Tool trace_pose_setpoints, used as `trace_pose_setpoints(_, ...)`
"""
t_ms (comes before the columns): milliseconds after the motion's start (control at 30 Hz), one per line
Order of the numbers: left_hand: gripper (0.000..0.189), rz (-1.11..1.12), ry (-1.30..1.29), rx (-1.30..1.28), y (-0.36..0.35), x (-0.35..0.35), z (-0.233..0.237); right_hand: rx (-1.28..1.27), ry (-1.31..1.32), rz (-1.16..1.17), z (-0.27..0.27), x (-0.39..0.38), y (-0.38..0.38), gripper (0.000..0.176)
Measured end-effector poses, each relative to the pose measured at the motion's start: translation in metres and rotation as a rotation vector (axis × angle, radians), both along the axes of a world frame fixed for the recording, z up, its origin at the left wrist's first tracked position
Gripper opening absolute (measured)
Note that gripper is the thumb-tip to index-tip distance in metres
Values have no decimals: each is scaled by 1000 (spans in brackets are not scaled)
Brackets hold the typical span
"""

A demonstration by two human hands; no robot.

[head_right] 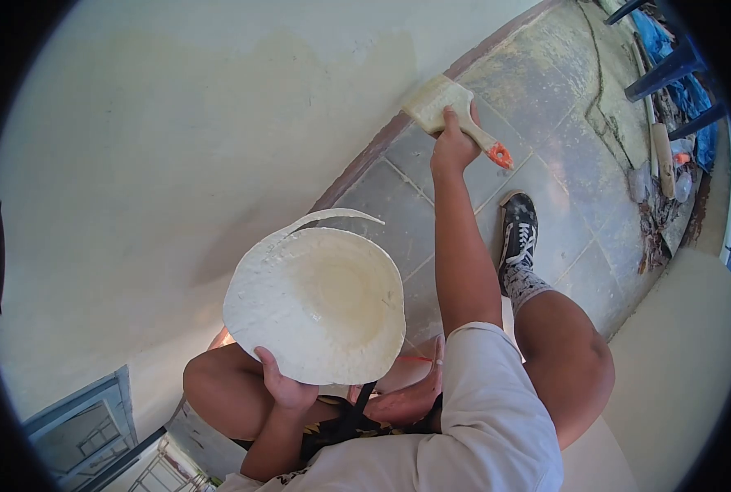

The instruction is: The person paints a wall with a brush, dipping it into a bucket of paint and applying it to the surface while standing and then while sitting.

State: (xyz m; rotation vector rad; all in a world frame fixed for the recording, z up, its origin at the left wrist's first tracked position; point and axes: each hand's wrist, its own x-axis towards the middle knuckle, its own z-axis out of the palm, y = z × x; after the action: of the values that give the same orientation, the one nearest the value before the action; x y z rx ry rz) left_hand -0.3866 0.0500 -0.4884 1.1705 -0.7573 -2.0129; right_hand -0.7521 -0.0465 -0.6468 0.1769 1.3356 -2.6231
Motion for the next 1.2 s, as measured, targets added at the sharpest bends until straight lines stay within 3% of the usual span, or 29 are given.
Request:
trace_pose_setpoints(100,74,0,-8,-6,0,1,1,149,29,-6,-46,8,-1,55)
trace_pose_setpoints(233,70,-2,7,-10,0,5,-3,261,63,23,-44,15,-35,54)
trace_pose_setpoints(267,70,-4,5,-4,0,6,-5,267,61,22,-33,13,-35,54)
trace_pose_setpoints(333,70,-3,21,-8,0,6,-6,31,-29,37,-11,8,-35,53)
trace_pose_setpoints(400,70,-5,22,-4,-1,5,-4,19,-31,9,-16,4,-20,52)
trace_pose_setpoints(633,70,7,-5,-10,-2,7,-3,189,-16,-5,-45,30,-18,55)
trace_pose_setpoints(733,73,21,-21,-7,-1,6,-3,298,72,60,-29,30,-40,54)
trace_pose_setpoints(867,73,24,-33,-21,-2,4,0,1,-31,-16,-8,25,-21,56)
trace_pose_setpoints(1067,74,22,-44,-39,-4,9,-1,109,-36,-13,-42,46,-23,55)
trace_pose_setpoints(1200,71,-11,13,-26,-4,-5,4,227,98,18,-23,35,-40,55)
